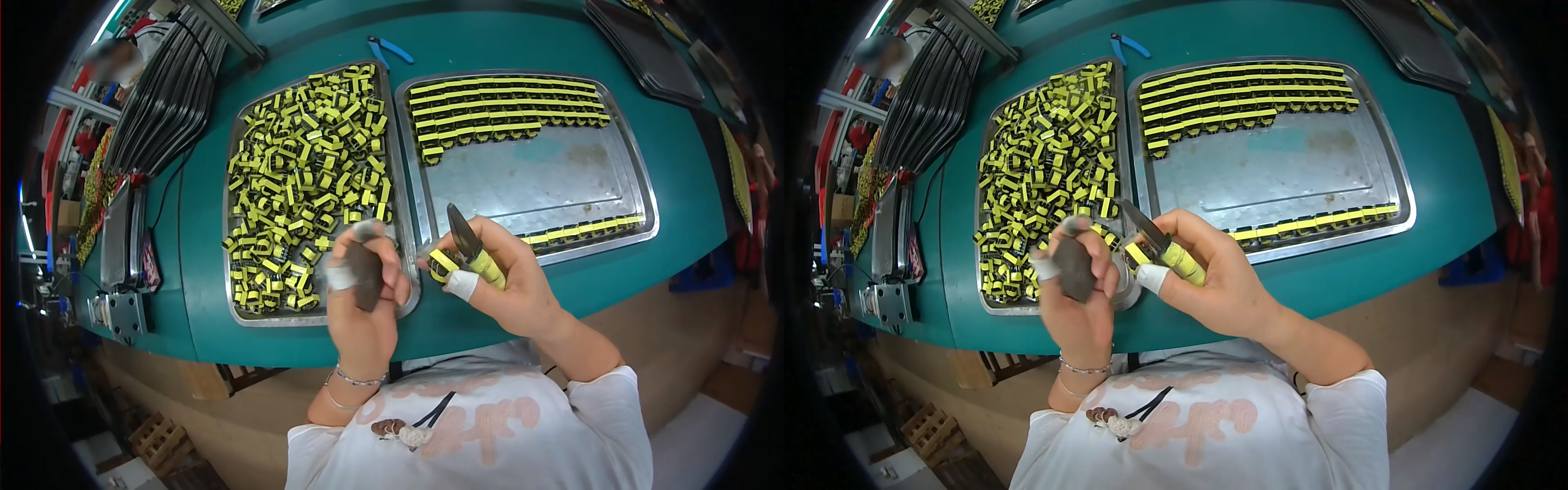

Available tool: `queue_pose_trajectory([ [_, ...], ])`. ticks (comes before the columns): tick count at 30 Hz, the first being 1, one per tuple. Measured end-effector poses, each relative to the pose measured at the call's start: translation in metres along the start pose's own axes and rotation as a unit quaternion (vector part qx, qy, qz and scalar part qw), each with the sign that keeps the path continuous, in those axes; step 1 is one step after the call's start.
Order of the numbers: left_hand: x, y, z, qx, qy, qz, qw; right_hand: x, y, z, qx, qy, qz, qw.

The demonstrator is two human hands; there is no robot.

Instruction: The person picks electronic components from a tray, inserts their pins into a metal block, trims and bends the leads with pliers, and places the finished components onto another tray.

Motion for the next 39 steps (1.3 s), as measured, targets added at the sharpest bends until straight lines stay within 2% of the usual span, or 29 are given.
queue_pose_trajectory([
  [2, 0.002, 0.001, 0.014, -0.063, -0.027, 0.05, 0.996, 0.002, -0.001, 0.005, -0.017, -0.086, -0.008, 0.996],
  [7, 0.005, 0.009, 0.026, -0.049, 0.013, 0.045, 0.998, -0.006, 0.01, 0.018, -0.047, -0.236, -0.128, 0.962],
  [10, 0.005, 0.011, 0.032, -0.042, 0.062, 0.026, 0.997, -0.002, 0.012, 0.023, -0.051, -0.31, -0.137, 0.94],
  [19, 0.006, 0.009, 0.035, -0.027, 0.152, 0.017, 0.988, 0.003, 0.011, 0.028, -0.055, -0.417, -0.161, 0.893],
  [30, 0.006, 0.008, 0.033, -0.001, 0.153, -0.004, 0.988, 0.003, 0.011, 0.022, -0.042, -0.403, -0.142, 0.903],
  [39, 0.009, 0.007, 0.031, -0.001, 0.229, -0.003, 0.973, -0.002, 0.015, 0.016, -0.034, -0.378, -0.158, 0.911],
])
Point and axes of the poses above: each hand's wrist, its own y-axis towards the middle knuckle, its own z-axis out of the palm, x = y × z, the point moved 1 cm from there along y, towards the middle knuckle, and after that the axes turned 14 degrees about x, right-handed, at the moved point
